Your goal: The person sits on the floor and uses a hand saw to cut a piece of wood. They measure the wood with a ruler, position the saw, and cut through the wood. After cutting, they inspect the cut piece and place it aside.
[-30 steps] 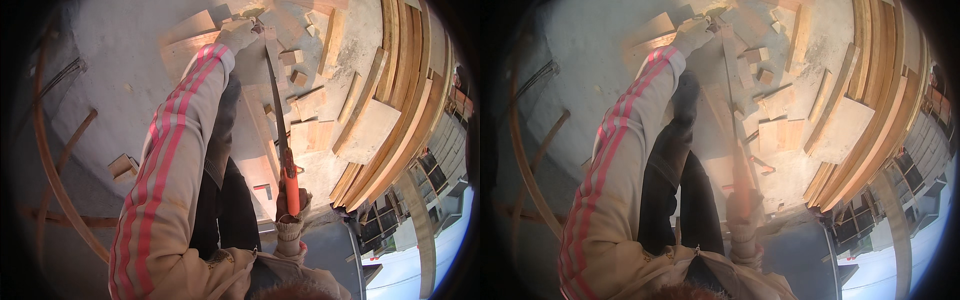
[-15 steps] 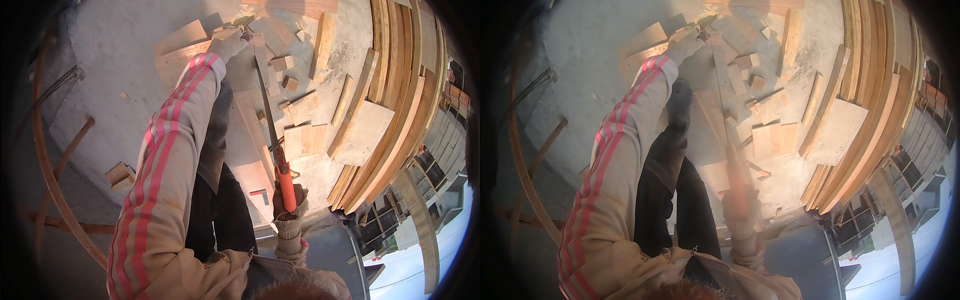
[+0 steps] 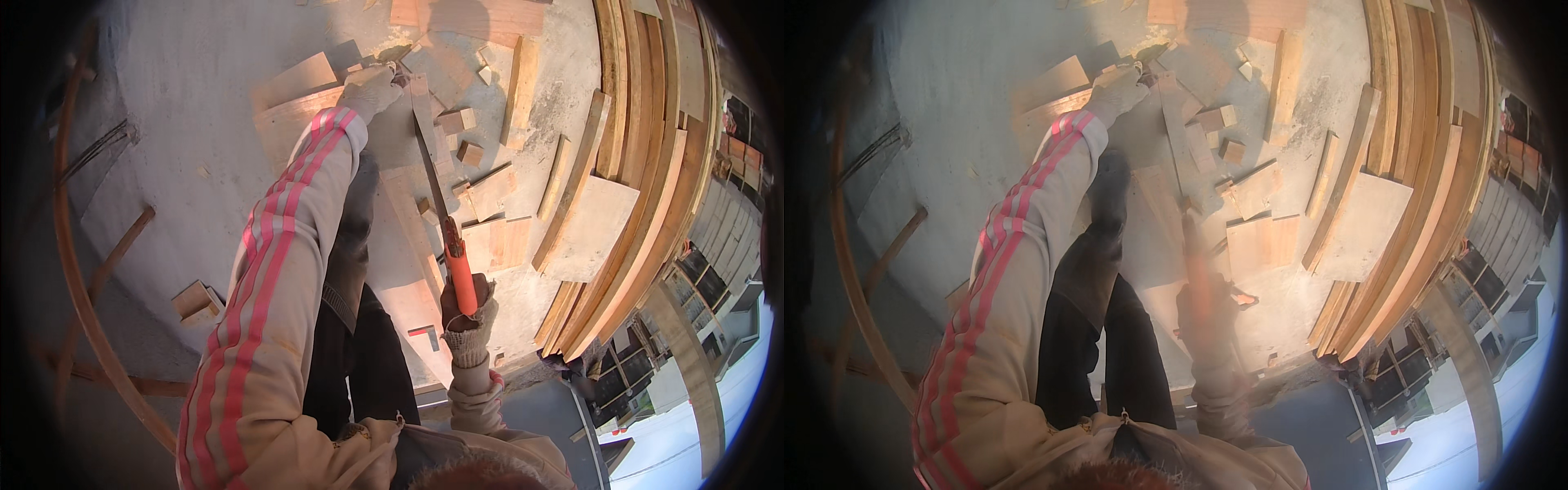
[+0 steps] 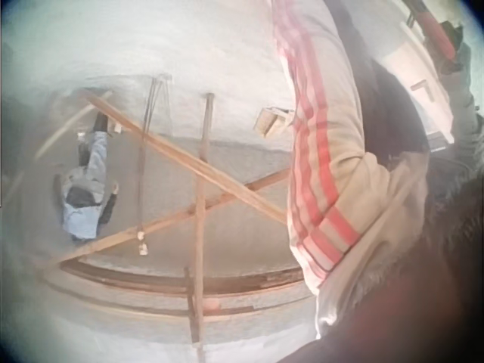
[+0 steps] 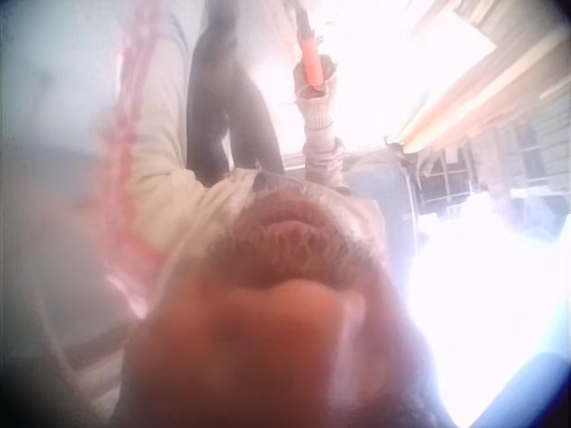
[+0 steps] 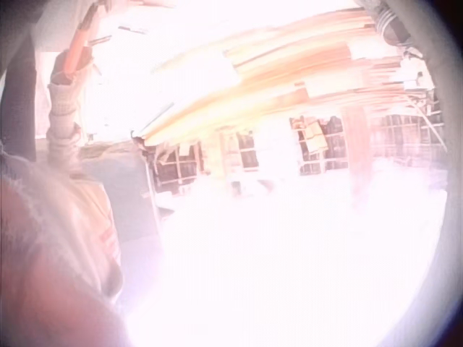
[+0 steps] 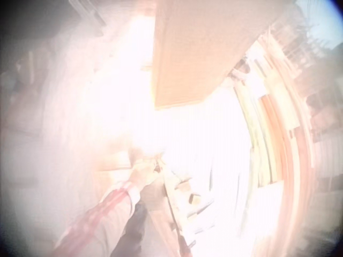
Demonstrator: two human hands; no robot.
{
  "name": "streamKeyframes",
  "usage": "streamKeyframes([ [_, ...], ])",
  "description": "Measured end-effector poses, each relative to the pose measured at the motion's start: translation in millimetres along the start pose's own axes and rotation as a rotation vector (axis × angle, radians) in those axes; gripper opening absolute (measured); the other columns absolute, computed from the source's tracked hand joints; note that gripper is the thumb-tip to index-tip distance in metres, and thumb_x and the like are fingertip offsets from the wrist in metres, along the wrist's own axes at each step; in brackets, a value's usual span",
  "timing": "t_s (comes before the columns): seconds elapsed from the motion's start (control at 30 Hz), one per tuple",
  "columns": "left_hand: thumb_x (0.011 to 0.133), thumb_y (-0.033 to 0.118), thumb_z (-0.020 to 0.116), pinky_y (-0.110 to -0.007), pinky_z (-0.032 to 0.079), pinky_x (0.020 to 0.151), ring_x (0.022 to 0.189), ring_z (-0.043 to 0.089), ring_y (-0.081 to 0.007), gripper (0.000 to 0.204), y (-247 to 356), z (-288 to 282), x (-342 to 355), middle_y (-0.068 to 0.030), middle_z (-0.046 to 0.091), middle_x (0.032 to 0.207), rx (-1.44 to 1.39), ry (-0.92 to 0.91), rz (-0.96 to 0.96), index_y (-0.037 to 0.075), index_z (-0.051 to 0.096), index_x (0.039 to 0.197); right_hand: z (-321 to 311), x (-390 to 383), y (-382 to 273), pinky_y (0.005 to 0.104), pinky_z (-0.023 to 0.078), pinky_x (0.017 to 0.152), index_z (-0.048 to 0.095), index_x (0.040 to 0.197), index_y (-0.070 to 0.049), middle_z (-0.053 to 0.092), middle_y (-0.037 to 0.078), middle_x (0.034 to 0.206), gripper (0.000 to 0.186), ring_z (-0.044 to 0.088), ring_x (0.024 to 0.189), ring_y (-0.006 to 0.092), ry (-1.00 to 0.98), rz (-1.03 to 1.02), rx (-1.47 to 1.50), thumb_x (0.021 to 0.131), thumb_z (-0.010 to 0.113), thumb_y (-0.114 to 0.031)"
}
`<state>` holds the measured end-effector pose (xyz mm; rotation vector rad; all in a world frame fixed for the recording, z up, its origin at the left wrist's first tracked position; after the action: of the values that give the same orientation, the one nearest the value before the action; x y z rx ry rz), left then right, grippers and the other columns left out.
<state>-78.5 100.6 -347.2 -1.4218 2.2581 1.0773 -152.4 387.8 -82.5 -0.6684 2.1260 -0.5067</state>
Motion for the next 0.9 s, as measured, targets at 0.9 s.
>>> streamKeyframes([
  [0.9,0.083,0.049,0.058,-0.047,0.047,0.095,0.111,0.063,-0.0380,0.059,-7,32,25,-0.0223,0.066,0.117,0.148,0.023,0.005,0.004,0.063,0.121,-48,-161,75,0.0395,0.052,0.085,0.058,0.130,-0.004,0.065,0.017,0.114,0.042,0.064,0.103,0.0334,-0.101,0.110,0.224,0.088,0.062,-0.004],
])
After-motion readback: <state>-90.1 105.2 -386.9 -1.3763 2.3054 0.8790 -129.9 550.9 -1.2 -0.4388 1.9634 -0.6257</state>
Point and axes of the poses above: each hand's wrist, its own x-axis towards the middle knuckle, its own z-axis out of the palm, y = z × x, the point moved 5 cm from there along x, towards the middle knuckle
